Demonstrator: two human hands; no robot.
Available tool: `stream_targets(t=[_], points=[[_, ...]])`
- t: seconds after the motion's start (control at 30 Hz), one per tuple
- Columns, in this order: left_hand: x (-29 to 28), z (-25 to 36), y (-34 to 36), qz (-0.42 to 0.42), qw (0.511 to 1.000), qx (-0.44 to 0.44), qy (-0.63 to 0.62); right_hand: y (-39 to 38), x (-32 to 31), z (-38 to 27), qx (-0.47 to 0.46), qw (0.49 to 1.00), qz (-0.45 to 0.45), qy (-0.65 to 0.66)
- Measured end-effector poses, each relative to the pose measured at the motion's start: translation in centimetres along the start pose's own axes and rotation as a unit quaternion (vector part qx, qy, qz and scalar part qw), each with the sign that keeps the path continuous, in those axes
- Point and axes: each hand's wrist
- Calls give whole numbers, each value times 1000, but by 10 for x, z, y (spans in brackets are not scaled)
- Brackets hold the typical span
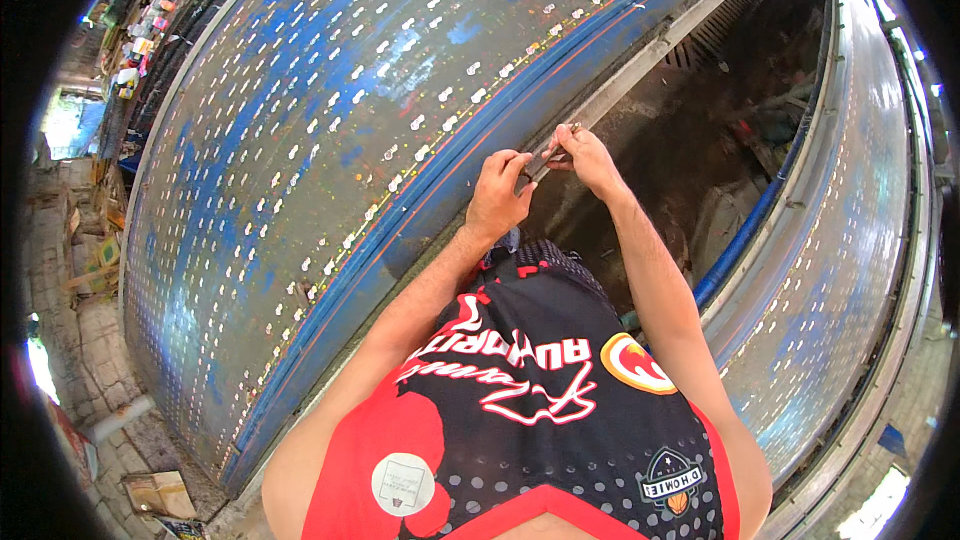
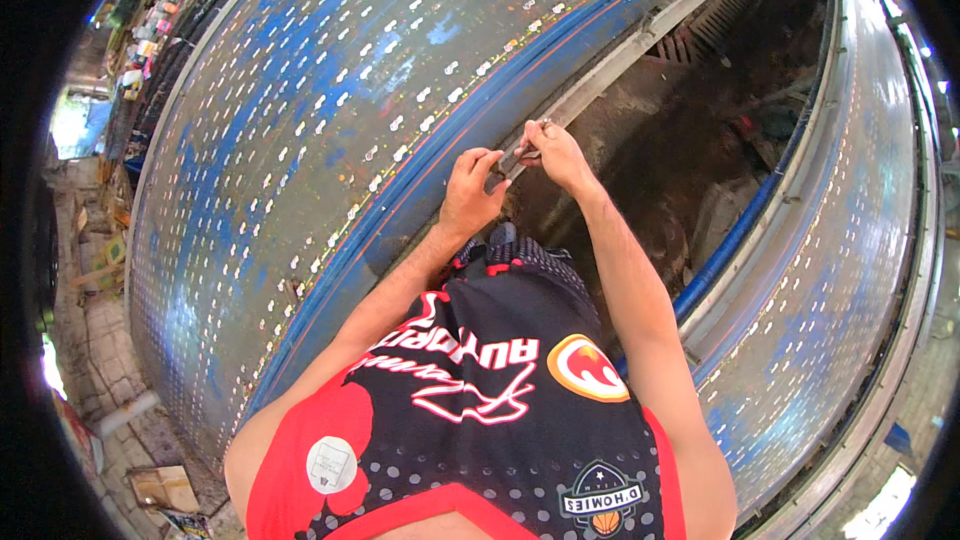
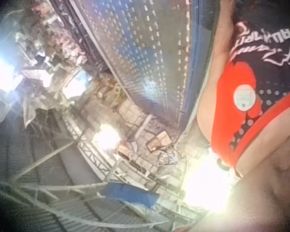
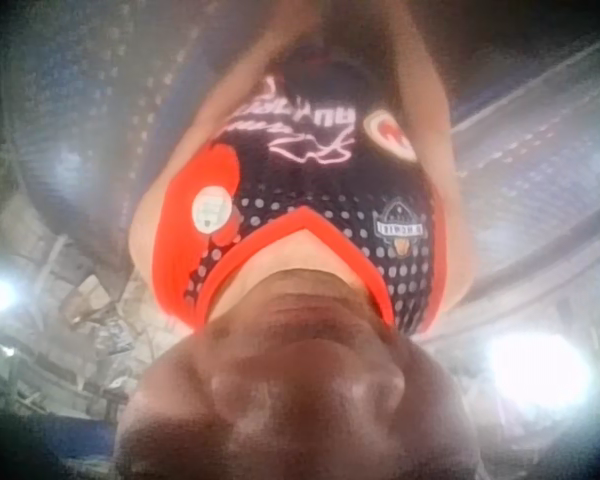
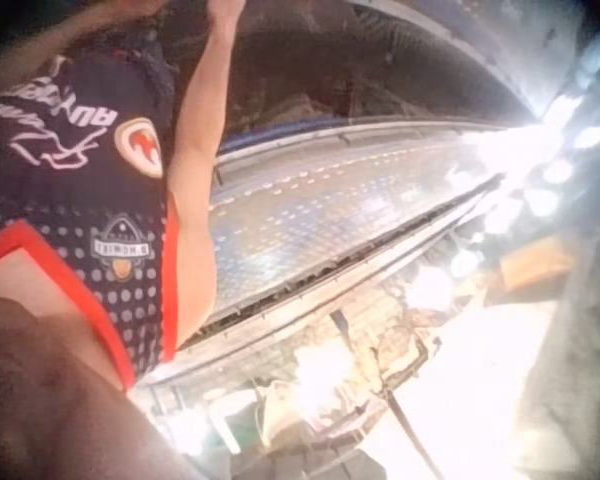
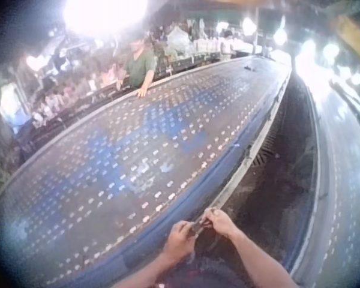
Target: The person uses a small tool to work along the edge of a large curved metal sheet, repeatedly scraping or adjusting the seam. The person moves along the sheet and continues the same action on different sections.
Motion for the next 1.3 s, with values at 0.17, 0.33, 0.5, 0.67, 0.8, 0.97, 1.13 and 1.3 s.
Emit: stream_targets(t=[0.17,0.33,0.5,0.67,0.8,0.97,1.13,1.3], points=[[-5,-3,5,15,999,35,-35,-13,5,11,-63,995,70,-23],[-2,-17,2,1,997,-17,-81,-26,9,14,-133,964,112,-201],[9,-52,-14,25,985,-23,-169,-113,99,6,-369,799,-107,-463],[2,-26,-9,33,996,-40,-79,-92,59,-18,-314,866,73,-382],[-5,-19,-2,-23,992,-70,-98,-53,19,22,-274,921,118,-252],[-8,-9,-4,-12,997,-28,-69,-32,26,40,-118,983,130,-50],[-16,-4,-4,-12,998,-10,-57,-41,28,36,-101,980,166,27],[-10,-6,-4,-22,999,-9,-45,-39,22,31,-133,975,176,-1]])
Point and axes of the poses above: each hand's wrist, its own y-axis towards the middle knuckle, its own x-axis out of the palm, z = x × y, and after that the axes turned 7 degrees about z, right-handed
